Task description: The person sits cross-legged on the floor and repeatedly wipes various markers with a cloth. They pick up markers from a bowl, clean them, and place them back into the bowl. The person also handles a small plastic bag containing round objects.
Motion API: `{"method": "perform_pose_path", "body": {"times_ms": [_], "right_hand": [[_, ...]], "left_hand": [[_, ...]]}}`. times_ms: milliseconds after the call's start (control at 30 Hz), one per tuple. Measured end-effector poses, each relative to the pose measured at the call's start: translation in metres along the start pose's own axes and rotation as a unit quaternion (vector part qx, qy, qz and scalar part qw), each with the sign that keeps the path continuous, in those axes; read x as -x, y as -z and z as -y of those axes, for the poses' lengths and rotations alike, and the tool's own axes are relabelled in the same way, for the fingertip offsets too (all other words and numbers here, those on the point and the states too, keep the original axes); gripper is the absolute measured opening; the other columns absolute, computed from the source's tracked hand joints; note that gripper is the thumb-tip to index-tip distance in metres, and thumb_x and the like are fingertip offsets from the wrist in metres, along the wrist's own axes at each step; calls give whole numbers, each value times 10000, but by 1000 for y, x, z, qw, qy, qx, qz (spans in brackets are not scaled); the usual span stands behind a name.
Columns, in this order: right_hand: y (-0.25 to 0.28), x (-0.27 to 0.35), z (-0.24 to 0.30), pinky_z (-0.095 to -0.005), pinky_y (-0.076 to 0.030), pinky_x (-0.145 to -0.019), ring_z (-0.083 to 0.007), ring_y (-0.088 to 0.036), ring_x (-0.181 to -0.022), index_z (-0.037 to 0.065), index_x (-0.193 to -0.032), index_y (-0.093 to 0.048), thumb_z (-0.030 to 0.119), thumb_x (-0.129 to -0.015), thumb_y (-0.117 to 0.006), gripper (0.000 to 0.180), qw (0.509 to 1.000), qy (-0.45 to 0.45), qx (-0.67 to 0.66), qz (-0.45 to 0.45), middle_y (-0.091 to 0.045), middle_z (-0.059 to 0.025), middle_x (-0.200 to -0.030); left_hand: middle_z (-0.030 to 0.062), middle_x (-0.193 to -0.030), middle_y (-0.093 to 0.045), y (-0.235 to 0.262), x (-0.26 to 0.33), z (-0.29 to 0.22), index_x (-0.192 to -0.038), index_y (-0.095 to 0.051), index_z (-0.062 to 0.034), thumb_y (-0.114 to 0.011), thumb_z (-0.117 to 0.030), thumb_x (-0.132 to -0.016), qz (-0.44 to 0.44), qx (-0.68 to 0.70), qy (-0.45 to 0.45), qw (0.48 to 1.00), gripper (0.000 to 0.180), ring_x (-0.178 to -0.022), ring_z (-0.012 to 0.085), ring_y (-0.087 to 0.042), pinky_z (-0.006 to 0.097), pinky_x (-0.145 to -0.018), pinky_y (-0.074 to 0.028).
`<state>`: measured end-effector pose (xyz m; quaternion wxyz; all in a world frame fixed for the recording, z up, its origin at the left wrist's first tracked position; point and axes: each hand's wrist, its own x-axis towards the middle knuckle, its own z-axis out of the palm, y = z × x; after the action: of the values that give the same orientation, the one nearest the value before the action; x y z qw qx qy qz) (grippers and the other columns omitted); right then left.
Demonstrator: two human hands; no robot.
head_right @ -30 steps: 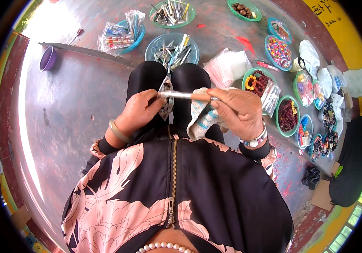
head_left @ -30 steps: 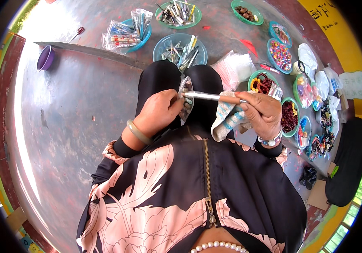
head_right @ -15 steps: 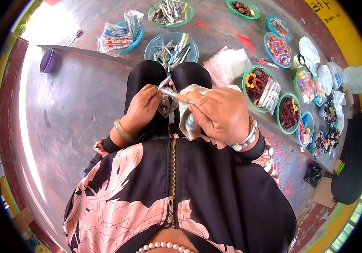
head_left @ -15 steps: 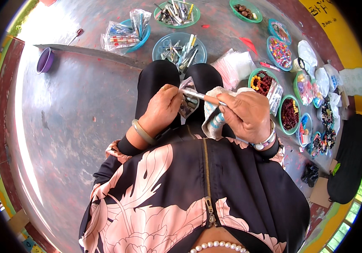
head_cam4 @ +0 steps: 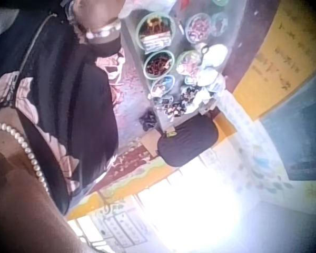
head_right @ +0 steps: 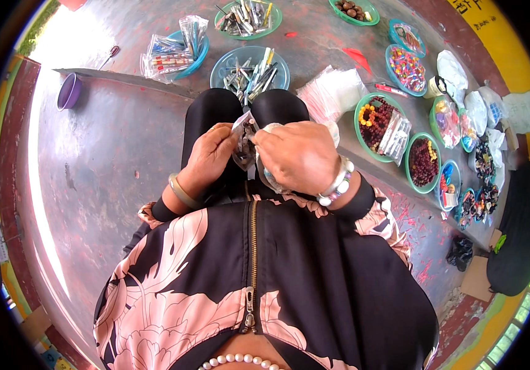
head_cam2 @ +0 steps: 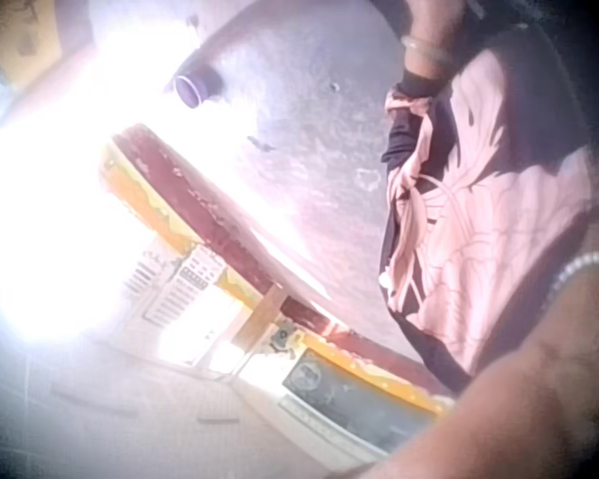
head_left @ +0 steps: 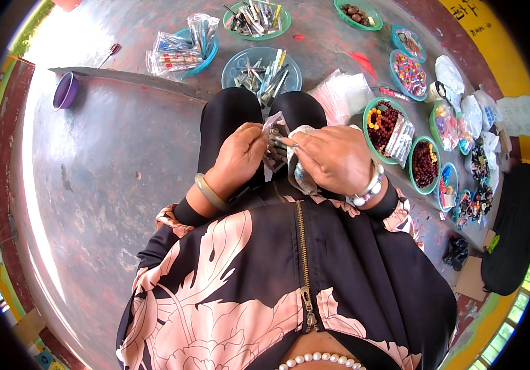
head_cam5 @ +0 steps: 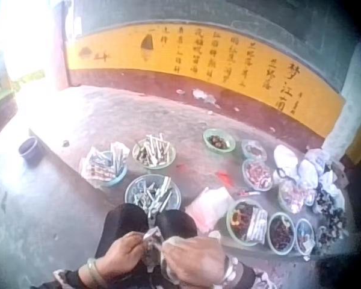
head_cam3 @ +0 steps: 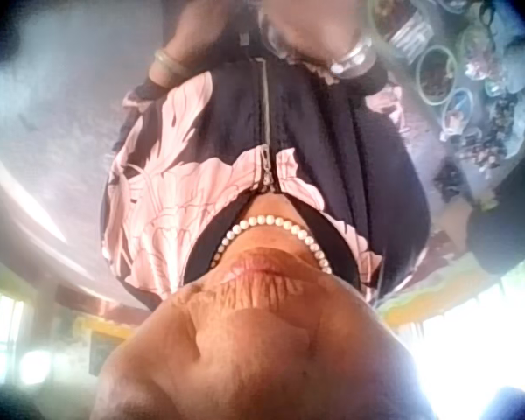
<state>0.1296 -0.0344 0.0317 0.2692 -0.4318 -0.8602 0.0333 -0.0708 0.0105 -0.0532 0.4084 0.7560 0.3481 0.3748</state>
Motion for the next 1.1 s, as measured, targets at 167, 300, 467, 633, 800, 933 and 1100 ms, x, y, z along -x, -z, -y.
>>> {"method": "perform_pose_path", "body": {"times_ms": [167,300,467,633,800,933,1100], "right_hand": [[-23,-6,-7,-344,-467,-560,-221,-611,-643,92,-825,-639,179,-761,-624,108,999,-22,22,39,-589,-36,-661],[-35,-5,-11,-359,-473,-568,-230,-615,-645,119,-820,-649,183,-768,-614,89,997,-33,30,62,-590,-38,-654],[-36,-5,-13,-360,-469,-565,-229,-609,-630,109,-812,-645,176,-767,-615,86,996,-40,53,61,-584,-38,-649],[-40,-1,-14,-348,-443,-524,-213,-577,-576,116,-803,-640,173,-754,-657,77,999,-11,50,-5,-543,-22,-613],[-48,-3,-16,-345,-431,-509,-215,-569,-570,112,-743,-626,156,-745,-654,52,999,16,37,-14,-534,-24,-604],[-56,-6,-12,-363,-461,-556,-243,-600,-627,89,-667,-604,136,-690,-626,57,997,-7,61,53,-576,-60,-631],[-53,-7,-15,-380,-491,-587,-259,-630,-681,80,-679,-617,142,-717,-597,75,992,-56,55,100,-619,-82,-678]], "left_hand": [[133,-913,-594,-2,1,2,-918,-589,66,-501,-65,-898,15,5,37,999,159,-756,221,-572,293,-701,-460],[92,-920,-599,-4,3,6,-991,-598,68,-501,-72,-908,7,37,71,997,189,-769,144,-556,269,-707,-461],[58,-862,-593,-2,3,4,-1025,-594,68,-507,-82,-910,7,96,126,987,208,-770,107,-535,253,-709,-458],[66,-855,-607,0,1,-1,-1006,-599,62,-514,-95,-908,-4,100,157,983,204,-786,115,-549,257,-717,-460],[138,-967,-631,-4,1,0,-912,-608,69,-529,-87,-888,-4,18,64,998,176,-847,208,-599,297,-746,-474],[198,-940,-619,-6,-1,-2,-854,-614,68,-551,-75,-856,5,24,29,999,156,-878,333,-590,365,-778,-473],[200,-926,-622,-4,-3,-1,-843,-613,71,-549,-74,-856,9,39,47,998,158,-872,335,-591,362,-772,-474]]}}
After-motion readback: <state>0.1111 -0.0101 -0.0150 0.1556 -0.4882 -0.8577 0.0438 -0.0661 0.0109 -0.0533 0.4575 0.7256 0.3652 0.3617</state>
